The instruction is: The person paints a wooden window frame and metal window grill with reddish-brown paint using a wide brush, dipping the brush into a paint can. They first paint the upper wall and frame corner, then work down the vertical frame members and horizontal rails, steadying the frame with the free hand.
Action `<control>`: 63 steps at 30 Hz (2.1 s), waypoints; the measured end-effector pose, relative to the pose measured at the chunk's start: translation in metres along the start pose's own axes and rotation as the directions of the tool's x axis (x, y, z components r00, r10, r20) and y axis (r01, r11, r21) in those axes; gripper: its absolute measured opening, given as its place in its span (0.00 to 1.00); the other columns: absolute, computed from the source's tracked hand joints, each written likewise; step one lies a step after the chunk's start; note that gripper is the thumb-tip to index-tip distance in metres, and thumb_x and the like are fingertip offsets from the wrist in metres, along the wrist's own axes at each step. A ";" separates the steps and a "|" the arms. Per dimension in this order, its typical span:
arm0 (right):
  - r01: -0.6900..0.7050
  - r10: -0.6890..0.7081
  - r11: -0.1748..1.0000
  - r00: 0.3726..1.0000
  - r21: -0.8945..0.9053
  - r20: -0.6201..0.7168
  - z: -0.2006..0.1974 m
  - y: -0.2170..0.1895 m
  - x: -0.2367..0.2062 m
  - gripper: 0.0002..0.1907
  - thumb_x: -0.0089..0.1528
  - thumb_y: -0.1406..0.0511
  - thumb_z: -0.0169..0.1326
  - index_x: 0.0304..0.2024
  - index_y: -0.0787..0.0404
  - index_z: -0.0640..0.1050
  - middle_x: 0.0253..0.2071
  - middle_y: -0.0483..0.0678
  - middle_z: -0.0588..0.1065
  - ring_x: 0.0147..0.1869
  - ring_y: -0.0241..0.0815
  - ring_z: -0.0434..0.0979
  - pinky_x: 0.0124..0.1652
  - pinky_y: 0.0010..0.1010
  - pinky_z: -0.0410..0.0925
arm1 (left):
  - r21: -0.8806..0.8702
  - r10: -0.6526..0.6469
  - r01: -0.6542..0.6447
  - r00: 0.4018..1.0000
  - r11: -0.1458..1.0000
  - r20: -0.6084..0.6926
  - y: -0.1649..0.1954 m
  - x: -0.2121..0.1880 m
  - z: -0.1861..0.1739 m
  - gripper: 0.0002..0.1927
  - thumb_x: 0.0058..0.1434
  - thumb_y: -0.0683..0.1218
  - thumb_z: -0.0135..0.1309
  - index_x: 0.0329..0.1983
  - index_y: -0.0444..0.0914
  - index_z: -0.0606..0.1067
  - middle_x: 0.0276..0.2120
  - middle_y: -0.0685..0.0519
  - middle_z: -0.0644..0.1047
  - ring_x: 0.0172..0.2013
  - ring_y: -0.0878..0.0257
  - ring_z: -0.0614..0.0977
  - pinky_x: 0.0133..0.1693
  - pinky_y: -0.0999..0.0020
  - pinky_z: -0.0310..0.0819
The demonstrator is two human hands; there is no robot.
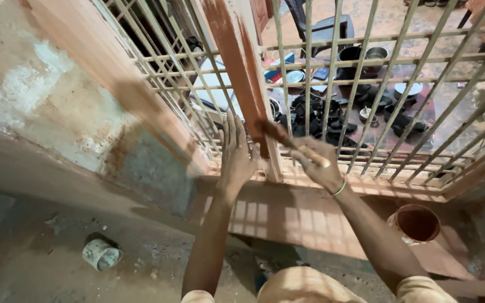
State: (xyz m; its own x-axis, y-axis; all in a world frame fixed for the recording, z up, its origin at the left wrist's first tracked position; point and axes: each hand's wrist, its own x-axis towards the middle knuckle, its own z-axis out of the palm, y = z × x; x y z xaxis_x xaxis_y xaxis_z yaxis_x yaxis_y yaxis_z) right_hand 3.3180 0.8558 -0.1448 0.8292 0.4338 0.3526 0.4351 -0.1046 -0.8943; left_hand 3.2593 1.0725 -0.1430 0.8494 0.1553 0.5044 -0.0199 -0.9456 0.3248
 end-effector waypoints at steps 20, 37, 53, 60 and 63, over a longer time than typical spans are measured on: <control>-0.120 0.151 0.956 0.984 -0.267 0.097 0.021 0.006 -0.012 0.11 0.61 0.63 0.63 0.46 0.57 0.82 0.35 0.50 0.83 0.34 0.39 0.83 0.34 0.29 0.76 | -0.017 0.053 -0.053 0.998 0.998 0.016 -0.028 -0.003 0.015 0.48 0.63 0.46 0.56 0.76 0.26 0.42 0.76 0.30 0.39 0.76 0.37 0.43 0.73 0.42 0.34; -0.079 0.081 0.969 0.997 -0.234 -0.001 0.062 0.012 -0.024 0.10 0.59 0.64 0.65 0.38 0.62 0.78 0.34 0.54 0.80 0.34 0.44 0.81 0.36 0.34 0.74 | -0.085 0.047 -0.045 0.999 0.995 0.020 -0.058 -0.015 0.002 0.48 0.61 0.45 0.57 0.76 0.25 0.44 0.76 0.30 0.42 0.76 0.37 0.44 0.73 0.42 0.37; 0.437 -0.496 0.867 0.809 -0.241 -0.315 0.086 -0.001 -0.027 0.14 0.63 0.70 0.63 0.49 0.67 0.75 0.45 0.55 0.78 0.44 0.43 0.80 0.43 0.31 0.74 | -0.134 0.061 -0.047 0.993 0.990 0.105 -0.081 -0.002 0.004 0.49 0.61 0.44 0.58 0.76 0.26 0.41 0.76 0.32 0.39 0.76 0.39 0.41 0.73 0.46 0.32; 0.040 -0.116 0.911 0.980 -0.410 -0.161 0.120 0.005 -0.043 0.11 0.59 0.64 0.63 0.40 0.62 0.76 0.32 0.55 0.78 0.32 0.54 0.80 0.32 0.41 0.72 | -0.178 0.071 -0.052 0.992 0.983 0.101 -0.109 -0.001 0.013 0.51 0.59 0.45 0.60 0.76 0.28 0.42 0.76 0.33 0.40 0.76 0.39 0.42 0.73 0.46 0.34; 0.135 -0.147 0.946 0.989 -0.295 -0.020 0.135 0.007 -0.048 0.07 0.60 0.65 0.59 0.39 0.60 0.76 0.35 0.54 0.79 0.36 0.57 0.80 0.35 0.41 0.73 | -0.188 0.110 -0.091 0.989 0.978 0.096 -0.122 -0.003 0.016 0.52 0.59 0.45 0.60 0.77 0.28 0.42 0.76 0.32 0.41 0.76 0.37 0.43 0.73 0.44 0.35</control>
State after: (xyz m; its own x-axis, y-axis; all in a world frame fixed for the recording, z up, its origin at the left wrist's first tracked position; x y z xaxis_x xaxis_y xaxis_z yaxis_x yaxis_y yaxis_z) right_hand 3.2339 0.9553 -0.2052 0.7628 0.4269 0.4857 0.6270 -0.3046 -0.7170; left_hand 3.2673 1.1831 -0.1971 0.8886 0.0220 0.4582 -0.1956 -0.8853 0.4218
